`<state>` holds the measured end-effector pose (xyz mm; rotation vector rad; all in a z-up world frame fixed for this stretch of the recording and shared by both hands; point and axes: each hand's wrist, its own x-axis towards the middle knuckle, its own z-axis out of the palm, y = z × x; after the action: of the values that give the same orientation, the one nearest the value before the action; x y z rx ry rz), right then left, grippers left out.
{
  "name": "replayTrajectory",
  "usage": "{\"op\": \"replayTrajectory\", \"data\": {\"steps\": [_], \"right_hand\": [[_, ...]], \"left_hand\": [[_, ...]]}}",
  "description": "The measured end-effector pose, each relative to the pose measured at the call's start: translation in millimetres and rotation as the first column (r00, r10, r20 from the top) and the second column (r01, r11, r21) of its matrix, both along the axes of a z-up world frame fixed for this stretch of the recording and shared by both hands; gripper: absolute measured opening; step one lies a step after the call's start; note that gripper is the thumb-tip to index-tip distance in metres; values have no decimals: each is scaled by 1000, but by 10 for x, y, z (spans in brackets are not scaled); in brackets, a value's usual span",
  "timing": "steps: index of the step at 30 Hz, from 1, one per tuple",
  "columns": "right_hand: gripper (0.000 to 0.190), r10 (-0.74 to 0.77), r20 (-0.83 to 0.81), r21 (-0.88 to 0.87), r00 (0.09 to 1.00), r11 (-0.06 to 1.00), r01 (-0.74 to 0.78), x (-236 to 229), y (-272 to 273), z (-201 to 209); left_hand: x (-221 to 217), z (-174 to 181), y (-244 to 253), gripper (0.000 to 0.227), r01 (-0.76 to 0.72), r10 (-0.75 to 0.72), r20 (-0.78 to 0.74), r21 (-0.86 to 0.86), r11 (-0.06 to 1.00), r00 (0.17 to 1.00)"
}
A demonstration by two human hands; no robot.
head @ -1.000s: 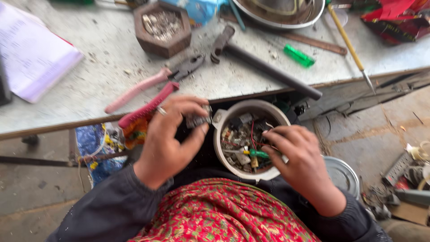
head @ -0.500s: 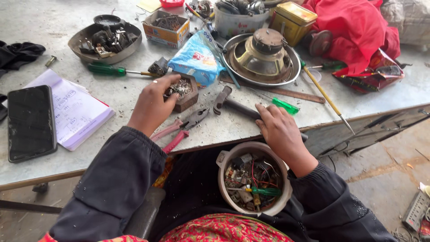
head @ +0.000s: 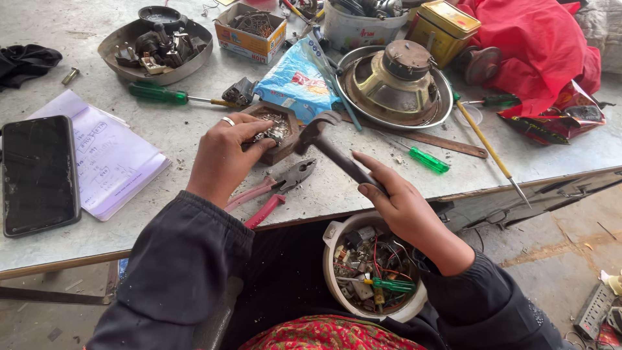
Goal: The person uses pliers and a screwdriver to disassemble a small electronic component over a white bowl. They remove parts from the component and place them into the bowl, then use a hammer to strike the component on the table before continuing to separate pieces by hand.
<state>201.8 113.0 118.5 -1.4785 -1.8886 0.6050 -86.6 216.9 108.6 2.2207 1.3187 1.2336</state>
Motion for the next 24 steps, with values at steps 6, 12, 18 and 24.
{"op": "replayTrajectory", "data": {"steps": [6,12,18,24], "right_hand": [[50,88,-27,417,996,906,-68,-39,68,158],[57,37,178,113,983,992,-58,-161,187,102],[48,-79,18,353,997,933,68,-2,16,262],[21,-37,266,132,963,991,2,-141,178,179]], "left_hand": [[-91,-100,77,26,92,-108,112,145,985,988],[-111,-92,81,22,73,-85,110,108,991,990],[-108,-135,75,19,69,-82,137,99,993,987],[-111,-38,50,22,54,-68,85,156,986,994]]}}
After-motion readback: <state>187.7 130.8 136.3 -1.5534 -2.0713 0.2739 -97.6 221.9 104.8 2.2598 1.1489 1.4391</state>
